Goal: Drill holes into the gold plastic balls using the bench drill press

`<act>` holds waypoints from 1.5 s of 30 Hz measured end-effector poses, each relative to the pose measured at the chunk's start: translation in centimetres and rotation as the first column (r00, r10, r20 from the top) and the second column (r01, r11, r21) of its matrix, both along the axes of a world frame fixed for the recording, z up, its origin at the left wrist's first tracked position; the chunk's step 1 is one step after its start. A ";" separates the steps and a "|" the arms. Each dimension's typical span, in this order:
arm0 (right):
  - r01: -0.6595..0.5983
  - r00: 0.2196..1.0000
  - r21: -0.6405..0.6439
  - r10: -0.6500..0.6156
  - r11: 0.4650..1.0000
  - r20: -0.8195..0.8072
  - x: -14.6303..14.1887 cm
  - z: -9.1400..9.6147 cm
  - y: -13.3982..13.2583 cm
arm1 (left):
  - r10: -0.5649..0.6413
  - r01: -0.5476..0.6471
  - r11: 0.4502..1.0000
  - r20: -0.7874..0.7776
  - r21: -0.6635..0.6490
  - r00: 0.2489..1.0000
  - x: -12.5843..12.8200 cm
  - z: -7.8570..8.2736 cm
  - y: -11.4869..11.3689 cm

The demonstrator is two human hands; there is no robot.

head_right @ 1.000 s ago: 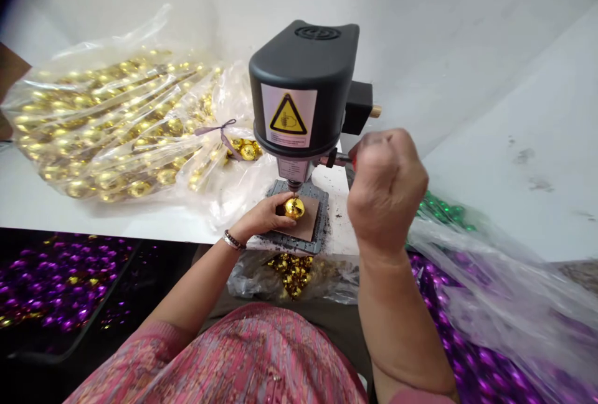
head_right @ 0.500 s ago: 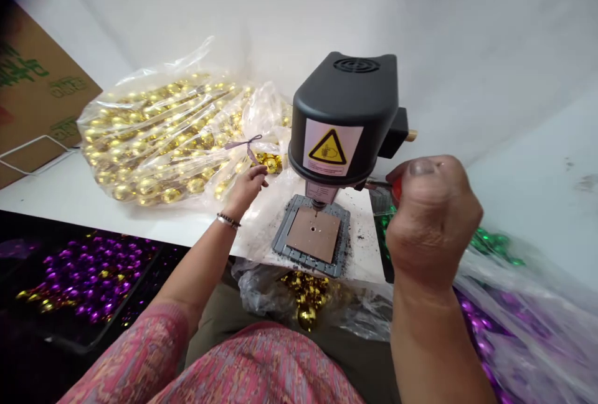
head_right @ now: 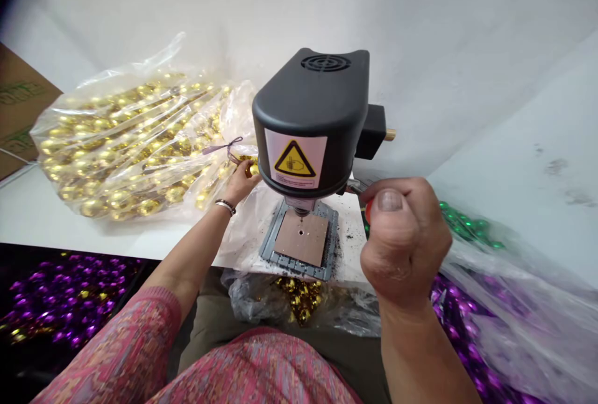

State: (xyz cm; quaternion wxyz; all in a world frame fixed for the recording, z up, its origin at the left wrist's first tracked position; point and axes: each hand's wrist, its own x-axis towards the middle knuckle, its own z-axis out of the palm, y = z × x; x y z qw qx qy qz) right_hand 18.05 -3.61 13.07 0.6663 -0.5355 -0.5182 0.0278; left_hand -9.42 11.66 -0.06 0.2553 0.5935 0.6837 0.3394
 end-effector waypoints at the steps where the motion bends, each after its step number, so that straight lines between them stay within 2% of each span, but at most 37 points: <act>1: 0.007 1.000 0.005 -0.007 1.000 0.002 -0.1 0.0 0.0 | -0.011 0.013 1.000 0.126 -0.014 0.992 -0.4 0.4 -0.9; 2: 0.013 1.000 0.014 -0.013 1.000 0.003 -0.1 -0.1 0.1 | -0.024 0.035 0.999 0.277 -0.034 0.961 -0.8 0.8 -2.0; 3: 0.015 1.000 0.025 -0.015 1.000 0.004 -0.1 -0.2 0.1 | -0.057 0.086 0.995 0.440 -0.047 0.896 -1.2 1.3 -3.2; 5: -0.001 1.000 0.049 0.001 0.999 -0.001 -0.2 -0.4 0.0 | -0.138 0.198 0.980 0.665 -0.014 0.734 -1.7 2.5 -6.0; 8: -0.040 0.999 0.072 0.040 0.997 0.002 -0.3 -0.6 -0.1 | -0.239 0.284 0.954 0.804 0.091 0.545 -1.5 3.7 -10.1; 10: -0.048 0.999 0.078 0.048 0.996 0.012 -0.4 -0.7 -0.2 | -0.249 0.326 0.941 0.845 0.094 0.474 -0.5 3.6 -12.0; 12: -0.068 0.997 0.073 0.066 0.995 0.034 -0.4 -0.7 -0.3 | -0.211 0.376 0.926 0.875 0.036 0.435 1.0 3.0 -13.3; 18: -0.169 0.982 0.043 0.165 0.985 0.095 0.0 -0.3 -0.5 | -0.024 0.474 0.868 0.942 -0.147 0.336 5.3 0.2 -14.2; 21: -0.186 0.976 0.045 0.179 0.982 0.121 0.1 -0.3 -0.5 | 0.035 0.472 0.865 0.959 -0.169 0.280 6.0 0.0 -13.9; 25: -0.222 0.970 0.077 0.212 0.972 0.120 0.1 -0.3 -0.6 | 0.140 0.456 0.870 0.981 -0.187 0.135 6.3 0.4 -13.9; 27: -0.232 0.968 0.083 0.222 0.969 0.117 0.0 -0.3 -0.6 | 0.159 0.437 0.880 0.983 -0.185 0.095 6.4 0.4 -14.0; 29: -0.237 0.967 0.087 0.227 0.968 0.113 0.0 -0.4 -0.6 | 0.143 0.408 0.894 0.982 -0.183 0.127 6.5 0.3 -14.2; 30: -0.240 0.967 0.087 0.230 0.967 0.110 -0.1 -0.4 -0.6 | 0.124 0.395 0.899 0.976 -0.187 0.178 6.6 0.2 -14.3; 34: -0.242 0.967 0.078 0.234 0.967 0.100 -0.1 -0.5 -0.7 | -0.014 0.341 0.924 0.874 -0.175 0.487 7.4 0.4 -14.5; 37: -0.231 0.969 0.062 0.223 0.971 0.108 -0.1 0.0 -0.7 | -0.099 0.334 0.929 0.757 -0.163 0.646 8.2 0.8 -14.3; 40: -0.221 0.972 0.049 0.216 0.974 0.096 0.0 0.9 -0.2 | -0.123 0.320 0.928 0.653 -0.191 0.747 8.9 1.0 -13.7; 45: -0.219 0.970 -0.002 0.218 0.976 0.109 0.3 2.0 0.5 | -0.150 0.301 0.925 0.502 -0.233 0.852 9.8 1.0 -12.8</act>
